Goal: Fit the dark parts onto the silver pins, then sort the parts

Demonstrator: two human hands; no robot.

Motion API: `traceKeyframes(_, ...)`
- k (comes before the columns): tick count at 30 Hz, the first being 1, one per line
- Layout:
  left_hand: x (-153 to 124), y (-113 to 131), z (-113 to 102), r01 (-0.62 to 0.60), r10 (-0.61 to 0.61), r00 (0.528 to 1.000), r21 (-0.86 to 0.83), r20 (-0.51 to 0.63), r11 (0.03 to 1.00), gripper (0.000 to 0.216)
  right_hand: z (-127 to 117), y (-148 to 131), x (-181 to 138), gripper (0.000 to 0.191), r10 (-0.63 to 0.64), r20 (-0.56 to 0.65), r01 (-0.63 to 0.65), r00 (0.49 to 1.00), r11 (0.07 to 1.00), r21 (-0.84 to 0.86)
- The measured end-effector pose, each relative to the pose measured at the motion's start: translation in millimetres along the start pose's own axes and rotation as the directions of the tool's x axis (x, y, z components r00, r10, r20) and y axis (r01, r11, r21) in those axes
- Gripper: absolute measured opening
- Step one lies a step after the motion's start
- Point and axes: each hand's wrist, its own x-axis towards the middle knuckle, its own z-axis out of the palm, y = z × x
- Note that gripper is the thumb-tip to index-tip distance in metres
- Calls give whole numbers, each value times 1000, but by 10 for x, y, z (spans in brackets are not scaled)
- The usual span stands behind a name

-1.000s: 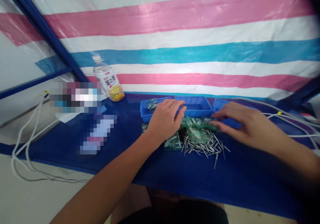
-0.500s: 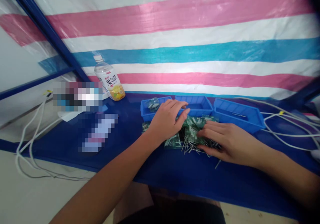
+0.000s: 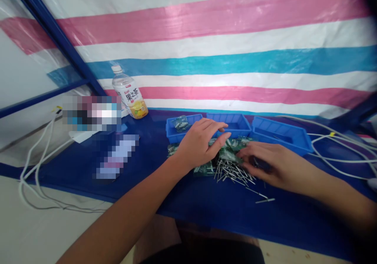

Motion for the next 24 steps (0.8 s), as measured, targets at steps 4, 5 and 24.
traceKeyframes(4,-6,7,10,-28,28,1000,-11,1,1000,24,-89,40,-34,15,151,-84,-140,985,981,132)
traceKeyframes(5,-7,14,12,-37,37,999,-19,8,999,23,-101,55,-41,17,183,-103,-165,978,974,157)
traceKeyframes(24,-20,55,187,-1,17,991,-119,135,993,24,130,-167,76,13,460,-518,-182,721,847,499)
